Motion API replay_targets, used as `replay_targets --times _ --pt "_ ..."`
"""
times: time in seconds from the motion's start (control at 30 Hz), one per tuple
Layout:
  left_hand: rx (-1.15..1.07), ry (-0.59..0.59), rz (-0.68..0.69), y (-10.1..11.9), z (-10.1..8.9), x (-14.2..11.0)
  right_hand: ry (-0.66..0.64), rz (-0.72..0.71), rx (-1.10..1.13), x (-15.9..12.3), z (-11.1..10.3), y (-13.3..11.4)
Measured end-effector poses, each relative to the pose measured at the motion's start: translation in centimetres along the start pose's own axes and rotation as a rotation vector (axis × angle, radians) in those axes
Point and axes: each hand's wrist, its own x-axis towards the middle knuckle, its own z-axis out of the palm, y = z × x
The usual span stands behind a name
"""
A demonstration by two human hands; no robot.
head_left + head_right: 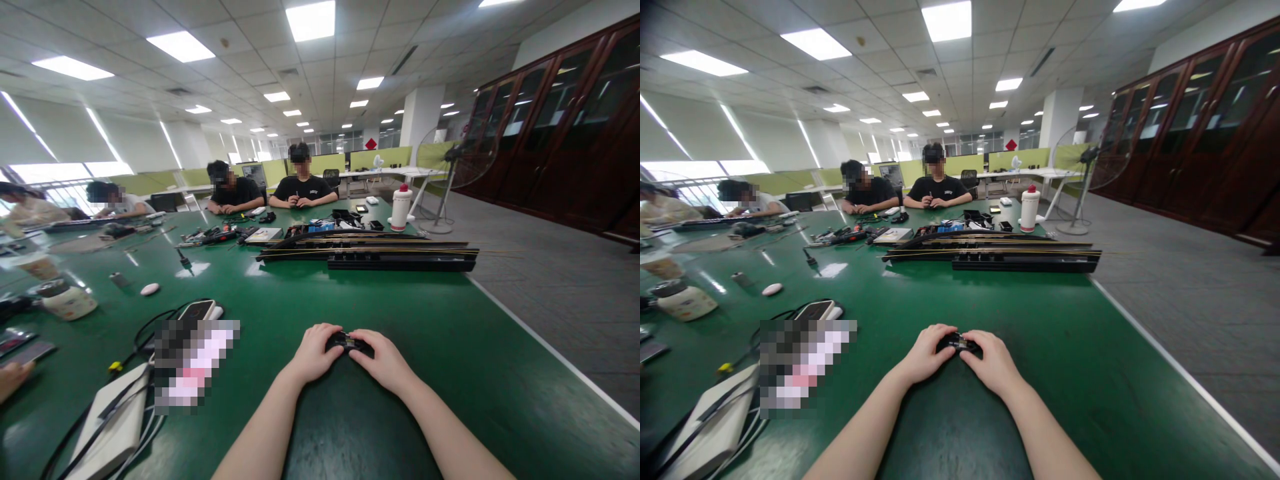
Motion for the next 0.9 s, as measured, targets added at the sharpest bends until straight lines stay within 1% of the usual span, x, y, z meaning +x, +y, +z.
replay_targets --times 0.2,0.47,0.7,0.9 --pt "-0.011 0.001 0.011 -0.02 -0.09 -0.04 0.014 -0.009 -0.023 0.03 0.23 0.24" --pt "-0.018 0.012 0.001 -0.51 0.27 -0.05 0.013 -0.014 -0.024 0.03 0.22 0.24" --pt "-0.001 -0.006 0.014 -0.31 0.12 -0.02 -0.004 -0.020 -0.036 -0.04 0.08 0.06" --pt "-0.001 0.004 0.025 -0.31 0.12 -0.03 -0.003 -0.024 -0.030 -0.03 0.07 0.08"
